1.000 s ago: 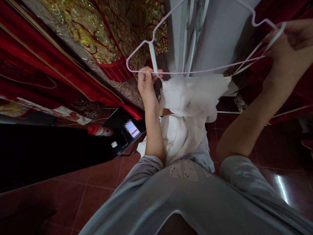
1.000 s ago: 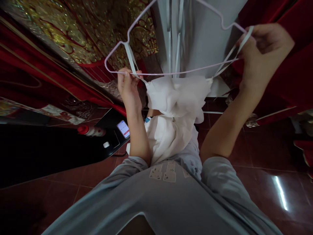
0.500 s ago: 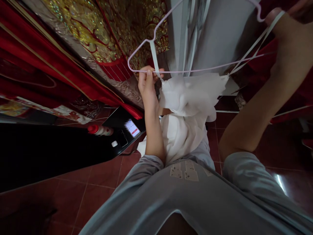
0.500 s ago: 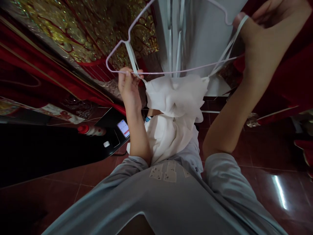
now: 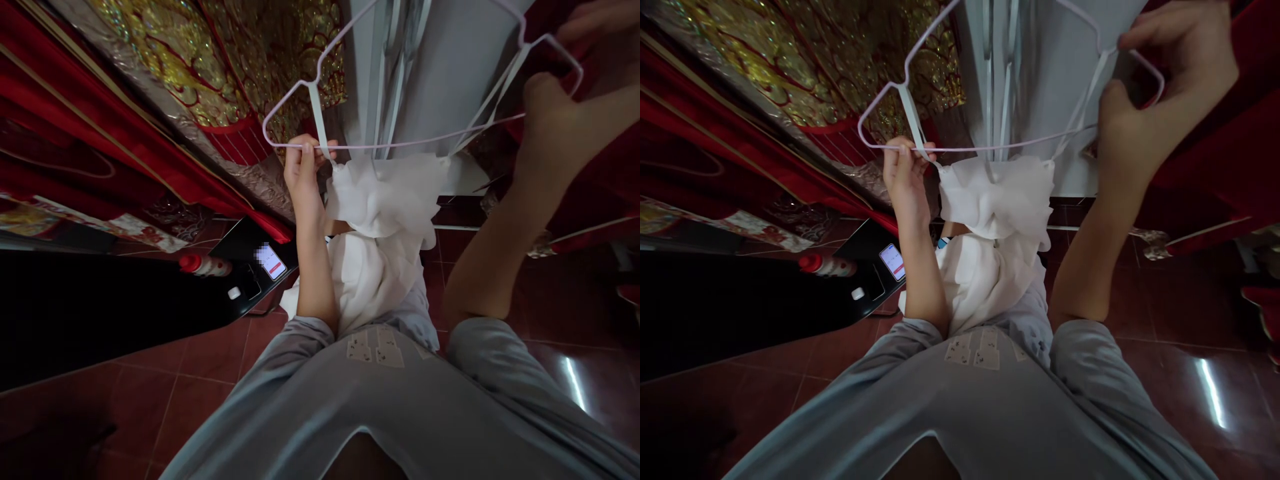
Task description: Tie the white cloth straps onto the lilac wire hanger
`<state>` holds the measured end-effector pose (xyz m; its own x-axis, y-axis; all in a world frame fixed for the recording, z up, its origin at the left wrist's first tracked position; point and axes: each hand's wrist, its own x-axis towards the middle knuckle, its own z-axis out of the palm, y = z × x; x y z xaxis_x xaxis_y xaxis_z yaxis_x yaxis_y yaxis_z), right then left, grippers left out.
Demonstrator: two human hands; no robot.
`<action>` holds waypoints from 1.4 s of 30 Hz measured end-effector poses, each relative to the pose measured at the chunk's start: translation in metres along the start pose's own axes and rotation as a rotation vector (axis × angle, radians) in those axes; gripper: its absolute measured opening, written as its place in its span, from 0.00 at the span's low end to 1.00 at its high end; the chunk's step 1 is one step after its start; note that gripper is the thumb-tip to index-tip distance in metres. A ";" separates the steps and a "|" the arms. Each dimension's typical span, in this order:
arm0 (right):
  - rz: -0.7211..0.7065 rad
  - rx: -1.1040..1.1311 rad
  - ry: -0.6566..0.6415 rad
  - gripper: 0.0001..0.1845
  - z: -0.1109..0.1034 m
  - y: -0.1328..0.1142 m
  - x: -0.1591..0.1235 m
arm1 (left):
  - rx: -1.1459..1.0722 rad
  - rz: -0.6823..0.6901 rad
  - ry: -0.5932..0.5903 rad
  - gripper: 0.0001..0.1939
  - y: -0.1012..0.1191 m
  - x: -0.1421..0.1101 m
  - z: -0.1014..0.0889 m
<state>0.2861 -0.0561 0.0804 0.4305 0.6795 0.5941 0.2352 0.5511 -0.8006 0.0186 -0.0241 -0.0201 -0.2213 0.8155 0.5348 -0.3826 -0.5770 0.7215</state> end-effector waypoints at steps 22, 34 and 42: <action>0.054 0.044 -0.117 0.18 0.067 0.054 -0.102 | 0.256 -0.049 0.080 0.26 0.013 -0.011 -0.001; 0.107 -0.009 -0.111 0.21 0.062 0.058 -0.097 | 0.129 -0.330 -0.032 0.26 0.064 -0.008 0.007; 0.131 0.002 -0.116 0.22 0.064 0.062 -0.099 | -0.060 -0.486 -0.143 0.37 0.105 0.032 0.031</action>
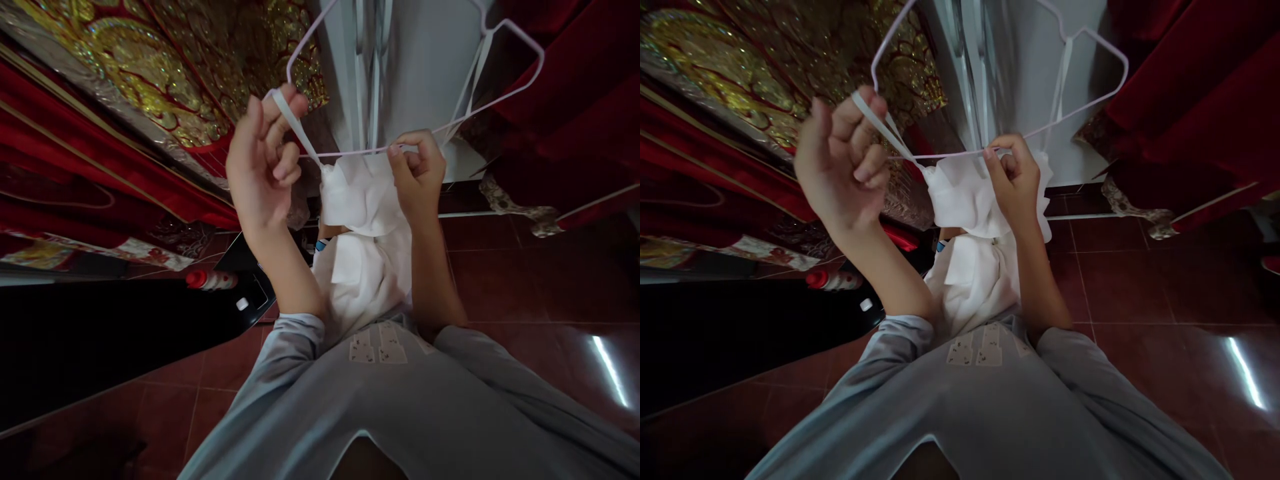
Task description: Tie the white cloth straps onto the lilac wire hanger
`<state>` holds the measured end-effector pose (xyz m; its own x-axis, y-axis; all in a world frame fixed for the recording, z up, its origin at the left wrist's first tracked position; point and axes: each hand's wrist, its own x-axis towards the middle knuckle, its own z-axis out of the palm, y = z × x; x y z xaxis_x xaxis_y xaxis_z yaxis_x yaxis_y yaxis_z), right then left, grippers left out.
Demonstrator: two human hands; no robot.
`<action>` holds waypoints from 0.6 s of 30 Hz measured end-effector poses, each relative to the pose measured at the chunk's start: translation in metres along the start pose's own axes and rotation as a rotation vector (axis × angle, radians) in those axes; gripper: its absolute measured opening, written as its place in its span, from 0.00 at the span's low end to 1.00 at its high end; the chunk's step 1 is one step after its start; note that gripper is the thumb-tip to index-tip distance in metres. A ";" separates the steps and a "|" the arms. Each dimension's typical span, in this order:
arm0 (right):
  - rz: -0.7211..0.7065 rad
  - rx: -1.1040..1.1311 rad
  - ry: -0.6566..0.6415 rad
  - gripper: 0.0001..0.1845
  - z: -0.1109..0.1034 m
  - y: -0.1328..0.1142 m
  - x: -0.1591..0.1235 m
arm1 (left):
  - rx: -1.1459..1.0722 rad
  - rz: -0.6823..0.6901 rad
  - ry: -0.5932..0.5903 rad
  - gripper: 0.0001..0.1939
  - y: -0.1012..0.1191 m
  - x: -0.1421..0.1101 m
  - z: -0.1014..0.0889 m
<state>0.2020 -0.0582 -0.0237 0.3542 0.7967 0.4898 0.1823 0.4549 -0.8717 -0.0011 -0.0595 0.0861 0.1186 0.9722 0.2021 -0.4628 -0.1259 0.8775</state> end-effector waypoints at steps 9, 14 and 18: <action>0.012 0.007 -0.056 0.22 0.001 0.005 0.000 | -0.142 0.045 0.187 0.35 0.006 0.016 -0.015; -0.021 -0.005 -0.043 0.22 -0.007 0.004 0.003 | -0.043 0.219 0.434 0.22 -0.017 0.013 -0.046; -0.041 -0.002 -0.064 0.20 -0.007 0.004 0.001 | 0.041 0.280 0.509 0.12 -0.046 0.007 -0.054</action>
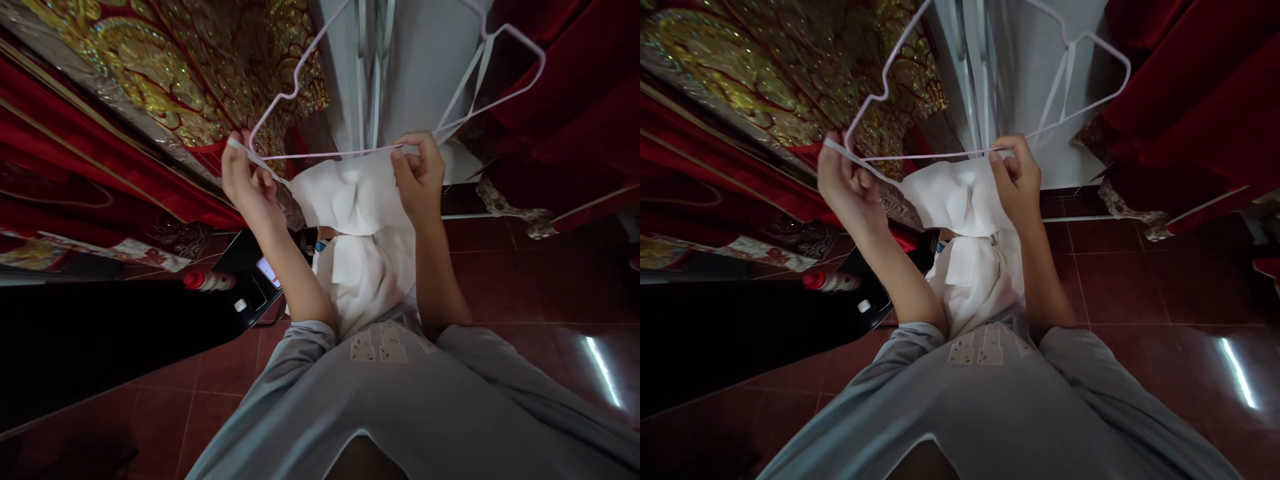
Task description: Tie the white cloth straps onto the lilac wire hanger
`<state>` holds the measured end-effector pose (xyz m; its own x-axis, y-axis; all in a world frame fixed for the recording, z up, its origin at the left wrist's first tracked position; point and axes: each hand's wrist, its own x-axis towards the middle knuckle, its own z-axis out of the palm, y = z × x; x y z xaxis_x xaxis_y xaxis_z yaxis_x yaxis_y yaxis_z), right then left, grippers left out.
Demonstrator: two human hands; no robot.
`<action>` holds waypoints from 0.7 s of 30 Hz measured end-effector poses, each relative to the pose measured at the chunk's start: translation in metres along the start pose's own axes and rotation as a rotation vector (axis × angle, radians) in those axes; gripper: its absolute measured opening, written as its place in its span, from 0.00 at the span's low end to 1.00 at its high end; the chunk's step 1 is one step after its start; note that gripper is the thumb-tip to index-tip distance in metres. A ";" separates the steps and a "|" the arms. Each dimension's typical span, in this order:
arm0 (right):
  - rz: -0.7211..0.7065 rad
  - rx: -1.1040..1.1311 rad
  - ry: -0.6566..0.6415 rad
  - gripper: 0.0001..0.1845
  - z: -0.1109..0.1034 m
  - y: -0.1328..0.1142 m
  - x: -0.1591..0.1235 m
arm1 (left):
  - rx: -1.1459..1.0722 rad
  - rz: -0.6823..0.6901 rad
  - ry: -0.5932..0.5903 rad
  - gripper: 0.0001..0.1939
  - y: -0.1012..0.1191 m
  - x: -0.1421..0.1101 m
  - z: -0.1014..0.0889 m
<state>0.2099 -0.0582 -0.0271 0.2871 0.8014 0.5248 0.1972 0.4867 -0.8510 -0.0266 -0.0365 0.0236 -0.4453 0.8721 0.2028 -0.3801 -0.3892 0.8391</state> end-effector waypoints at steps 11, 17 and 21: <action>0.018 0.018 -0.008 0.20 0.018 -0.008 -0.006 | -0.045 -0.053 -0.217 0.09 -0.032 -0.046 0.044; -0.070 0.036 0.421 0.14 -0.005 0.003 -0.006 | -0.011 -0.001 -0.260 0.10 -0.024 -0.055 0.047; 0.008 0.086 0.637 0.12 -0.030 0.024 0.004 | -0.100 0.048 -0.301 0.13 -0.030 -0.055 0.047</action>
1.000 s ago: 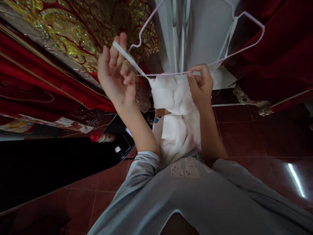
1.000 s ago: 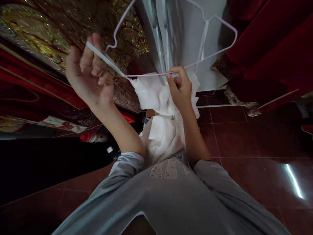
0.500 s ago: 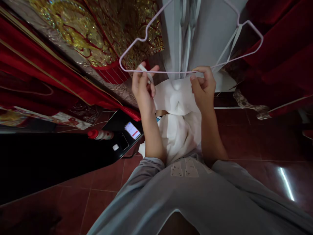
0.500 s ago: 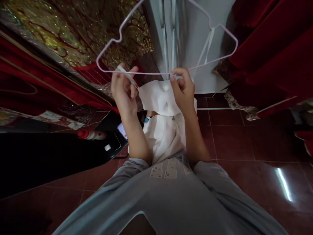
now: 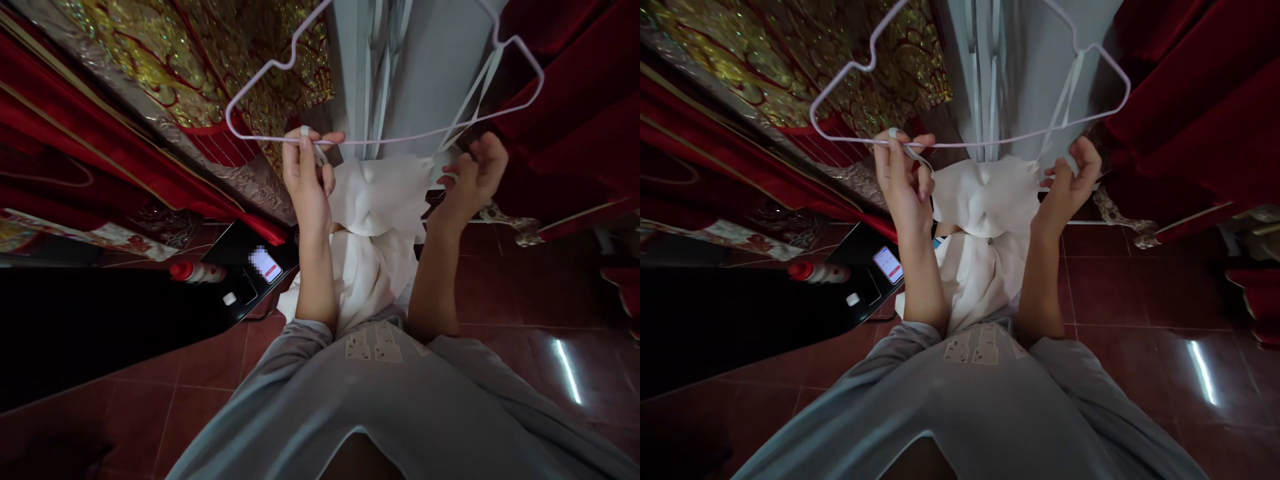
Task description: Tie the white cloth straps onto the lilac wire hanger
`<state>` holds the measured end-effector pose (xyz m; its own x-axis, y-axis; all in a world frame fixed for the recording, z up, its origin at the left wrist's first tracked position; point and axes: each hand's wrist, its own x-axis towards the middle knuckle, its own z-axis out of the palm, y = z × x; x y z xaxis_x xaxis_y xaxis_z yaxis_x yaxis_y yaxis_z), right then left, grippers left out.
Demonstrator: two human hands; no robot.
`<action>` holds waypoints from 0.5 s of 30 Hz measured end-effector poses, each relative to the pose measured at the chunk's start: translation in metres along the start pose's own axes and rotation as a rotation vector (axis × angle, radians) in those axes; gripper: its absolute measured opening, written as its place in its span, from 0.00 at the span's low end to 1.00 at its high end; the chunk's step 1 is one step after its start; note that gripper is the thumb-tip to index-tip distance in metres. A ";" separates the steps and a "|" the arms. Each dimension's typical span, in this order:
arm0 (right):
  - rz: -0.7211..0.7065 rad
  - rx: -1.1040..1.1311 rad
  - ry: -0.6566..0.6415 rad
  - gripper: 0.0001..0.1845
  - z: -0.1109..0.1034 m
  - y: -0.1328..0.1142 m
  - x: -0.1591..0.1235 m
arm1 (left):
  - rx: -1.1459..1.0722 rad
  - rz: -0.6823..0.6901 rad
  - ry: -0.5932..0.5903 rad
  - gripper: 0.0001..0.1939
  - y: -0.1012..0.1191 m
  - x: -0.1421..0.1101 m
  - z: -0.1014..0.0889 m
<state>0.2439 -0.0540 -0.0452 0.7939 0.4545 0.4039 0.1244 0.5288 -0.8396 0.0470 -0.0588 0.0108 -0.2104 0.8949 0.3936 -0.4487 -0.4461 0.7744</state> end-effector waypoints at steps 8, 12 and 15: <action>0.210 0.066 -0.325 0.15 -0.001 -0.007 -0.011 | -0.022 -0.051 -0.023 0.09 -0.005 0.002 -0.010; 0.218 0.055 -0.337 0.14 -0.001 -0.008 -0.009 | -0.047 -0.037 -0.027 0.14 -0.002 0.003 -0.008; 0.253 -0.005 -0.357 0.12 -0.001 -0.005 -0.007 | -0.064 -0.084 0.033 0.14 0.002 0.002 -0.005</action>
<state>0.2380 -0.0606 -0.0447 0.5446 0.7889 0.2845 -0.0446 0.3660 -0.9296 0.0413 -0.0579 0.0108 -0.1973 0.9296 0.3114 -0.5201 -0.3685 0.7705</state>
